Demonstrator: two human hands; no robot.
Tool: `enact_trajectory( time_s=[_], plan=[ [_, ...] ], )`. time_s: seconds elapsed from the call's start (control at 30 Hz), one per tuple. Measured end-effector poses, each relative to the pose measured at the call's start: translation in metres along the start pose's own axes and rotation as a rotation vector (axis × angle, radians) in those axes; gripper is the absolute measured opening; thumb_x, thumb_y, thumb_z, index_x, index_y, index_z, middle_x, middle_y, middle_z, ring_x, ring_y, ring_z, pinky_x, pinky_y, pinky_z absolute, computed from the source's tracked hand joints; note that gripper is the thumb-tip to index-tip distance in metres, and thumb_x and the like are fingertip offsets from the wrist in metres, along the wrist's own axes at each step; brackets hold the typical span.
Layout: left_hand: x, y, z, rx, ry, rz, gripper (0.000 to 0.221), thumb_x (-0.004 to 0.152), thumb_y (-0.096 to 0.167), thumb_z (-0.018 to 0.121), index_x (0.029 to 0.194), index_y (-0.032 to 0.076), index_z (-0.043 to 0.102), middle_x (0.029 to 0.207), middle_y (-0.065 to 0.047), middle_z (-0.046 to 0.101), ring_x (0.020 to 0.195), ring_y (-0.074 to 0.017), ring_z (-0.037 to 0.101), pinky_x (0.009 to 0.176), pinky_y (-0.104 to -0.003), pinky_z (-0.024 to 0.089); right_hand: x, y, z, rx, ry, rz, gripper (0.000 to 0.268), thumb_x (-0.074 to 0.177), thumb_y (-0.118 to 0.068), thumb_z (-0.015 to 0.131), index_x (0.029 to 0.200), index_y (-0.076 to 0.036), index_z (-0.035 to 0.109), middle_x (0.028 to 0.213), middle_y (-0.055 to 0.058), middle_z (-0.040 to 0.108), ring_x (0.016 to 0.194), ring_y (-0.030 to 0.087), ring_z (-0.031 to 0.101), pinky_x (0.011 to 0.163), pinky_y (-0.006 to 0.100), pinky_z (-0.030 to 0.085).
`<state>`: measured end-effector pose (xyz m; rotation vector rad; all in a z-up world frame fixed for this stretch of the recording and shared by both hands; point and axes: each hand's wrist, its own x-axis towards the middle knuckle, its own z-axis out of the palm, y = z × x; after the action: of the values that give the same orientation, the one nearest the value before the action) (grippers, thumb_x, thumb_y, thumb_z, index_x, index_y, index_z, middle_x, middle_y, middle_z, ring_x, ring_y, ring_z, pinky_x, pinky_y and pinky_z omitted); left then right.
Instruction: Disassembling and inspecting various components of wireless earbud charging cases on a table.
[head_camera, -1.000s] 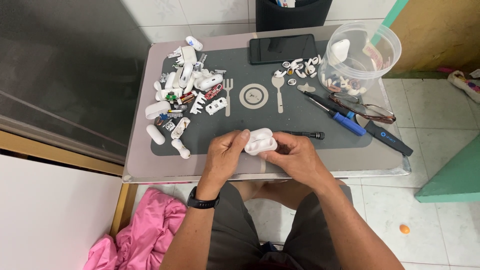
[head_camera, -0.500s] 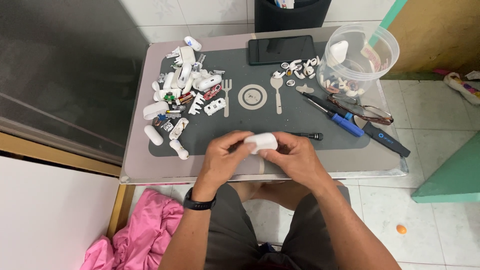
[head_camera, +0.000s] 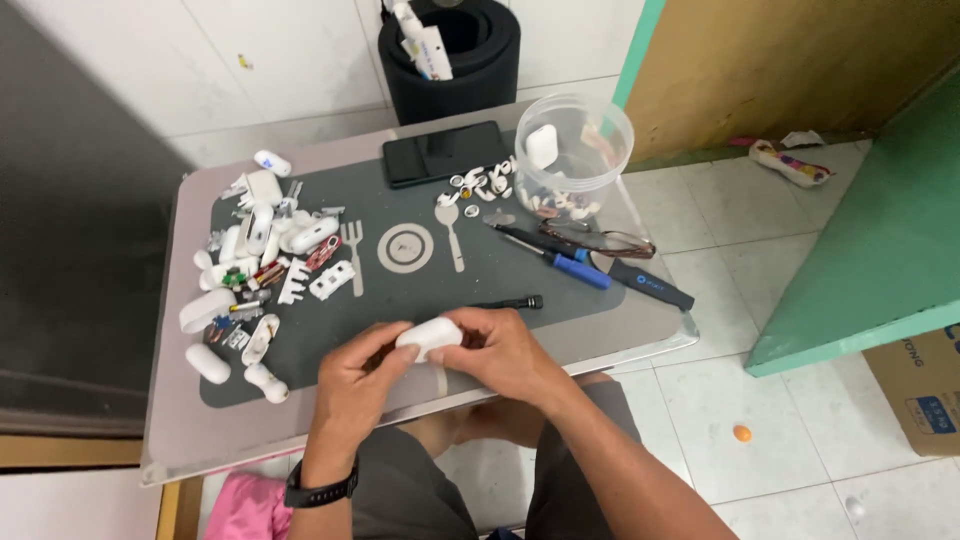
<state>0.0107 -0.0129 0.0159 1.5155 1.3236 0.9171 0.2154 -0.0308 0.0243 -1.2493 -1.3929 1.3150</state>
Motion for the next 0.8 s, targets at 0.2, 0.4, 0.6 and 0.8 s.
enact_trajectory(
  time_s=[0.2,0.4,0.6,0.8],
  plan=[
    [0.002,-0.018,0.002,-0.013,0.094,0.06,0.036,0.099,0.026,0.063,0.07,0.012,0.047,0.073,0.01,0.042,0.075,-0.0047,0.04,0.063,-0.028,0.039,-0.003,-0.001,-0.003,0.01,-0.07,-0.088,0.031,0.085,-0.013,0.081,0.116,-0.011,0.079,0.082,-0.009,0.067,0.073,0.001,0.049,0.062,0.022,0.043],
    [-0.002,-0.008,0.004,-0.075,-0.01,0.177,0.033,0.082,0.006,0.079,0.115,0.004,0.077,0.111,-0.006,0.078,0.091,-0.0119,0.067,0.078,-0.024,0.055,-0.003,-0.003,-0.001,-0.025,0.048,-0.025,0.019,0.086,-0.017,0.08,0.104,-0.012,0.078,0.077,-0.004,0.067,0.066,0.005,0.052,0.057,0.024,0.043],
    [0.002,-0.022,0.009,-0.031,0.049,0.14,0.028,0.082,0.014,0.08,0.109,0.006,0.081,0.11,-0.003,0.081,0.098,-0.0087,0.069,0.088,-0.025,0.054,0.006,0.033,0.002,0.074,0.053,-0.101,0.021,0.085,-0.012,0.081,0.105,-0.01,0.076,0.088,-0.008,0.068,0.083,0.003,0.056,0.075,0.021,0.048],
    [0.003,-0.024,0.012,-0.101,0.064,0.339,0.025,0.098,0.015,0.07,0.074,0.008,0.076,0.064,-0.006,0.069,0.062,-0.0118,0.059,0.061,-0.032,0.054,0.006,0.039,0.001,0.004,0.143,-0.164,0.046,0.071,-0.003,0.091,0.115,-0.001,0.078,0.092,0.014,0.079,0.086,0.017,0.062,0.078,0.039,0.058]
  ],
)
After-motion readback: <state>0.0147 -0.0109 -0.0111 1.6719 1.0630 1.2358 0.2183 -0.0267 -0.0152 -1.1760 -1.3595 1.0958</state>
